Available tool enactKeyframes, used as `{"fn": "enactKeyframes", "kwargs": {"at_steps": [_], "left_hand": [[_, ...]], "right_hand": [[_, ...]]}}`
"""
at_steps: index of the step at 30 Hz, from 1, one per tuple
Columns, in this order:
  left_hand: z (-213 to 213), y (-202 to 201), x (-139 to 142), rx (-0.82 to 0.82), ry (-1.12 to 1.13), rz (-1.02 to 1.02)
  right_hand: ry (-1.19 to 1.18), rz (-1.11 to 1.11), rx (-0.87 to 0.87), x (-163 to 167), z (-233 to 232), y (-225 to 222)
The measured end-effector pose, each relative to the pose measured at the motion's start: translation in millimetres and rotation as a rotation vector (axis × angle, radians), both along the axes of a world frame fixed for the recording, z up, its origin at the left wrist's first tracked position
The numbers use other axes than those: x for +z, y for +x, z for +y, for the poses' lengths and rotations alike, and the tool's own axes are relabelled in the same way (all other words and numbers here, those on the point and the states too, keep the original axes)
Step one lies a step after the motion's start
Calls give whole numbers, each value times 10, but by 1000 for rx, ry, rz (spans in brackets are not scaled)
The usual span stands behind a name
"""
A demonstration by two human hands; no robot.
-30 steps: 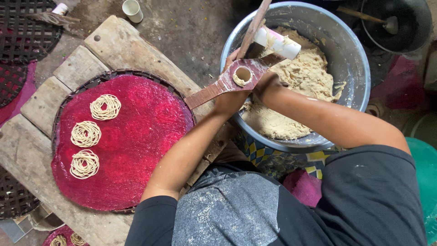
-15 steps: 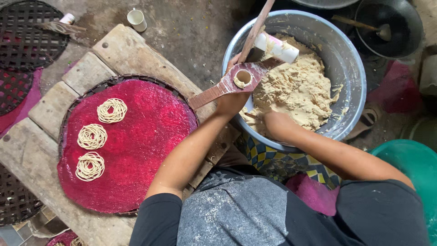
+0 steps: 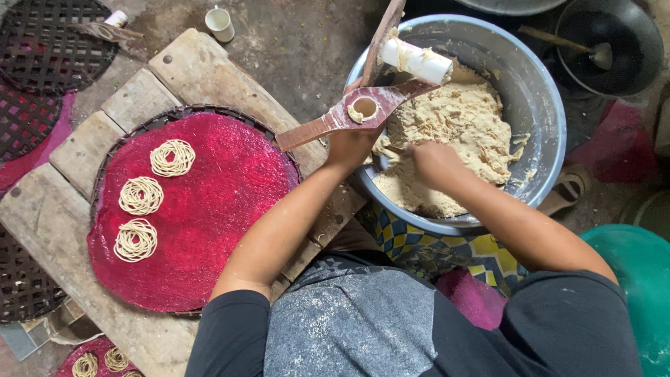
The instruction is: The person sits at a low work area and uses a hand-held wooden dough extruder press to squeeze dough into round noodle nests onto round mesh trays. They load dough from a large bucket into the press, press nests onto the trays, and move filled trays aside.
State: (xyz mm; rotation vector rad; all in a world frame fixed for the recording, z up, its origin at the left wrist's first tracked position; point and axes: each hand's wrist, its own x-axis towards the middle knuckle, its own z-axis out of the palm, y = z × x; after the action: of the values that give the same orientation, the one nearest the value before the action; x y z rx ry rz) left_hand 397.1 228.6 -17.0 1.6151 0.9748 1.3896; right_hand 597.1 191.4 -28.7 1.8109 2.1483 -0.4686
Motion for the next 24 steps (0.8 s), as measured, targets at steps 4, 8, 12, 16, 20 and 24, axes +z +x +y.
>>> {"fn": "enactKeyframes", "kwargs": {"at_steps": [4,8,12,16,20,24], "left_hand": [[-6,3,-61,-56,-63,-44],[44,49,-297,-74,20,-35],[251,30,-528,-39,-64,178],[492,-298,-355,78,-91,586],[366,-549,138,115,302,554],[185,-343,489,-17,344,747]], "right_hand": [[62,41,104,-237,-165,-50],[-162,140,22,-241,-272,-3],[-230,324,-15,-7,-196,251],[-335,517,-184,398,-213,847],[-327,1070,-320,872,-250,1236],[-274,791,-192,1343,40,938]]}}
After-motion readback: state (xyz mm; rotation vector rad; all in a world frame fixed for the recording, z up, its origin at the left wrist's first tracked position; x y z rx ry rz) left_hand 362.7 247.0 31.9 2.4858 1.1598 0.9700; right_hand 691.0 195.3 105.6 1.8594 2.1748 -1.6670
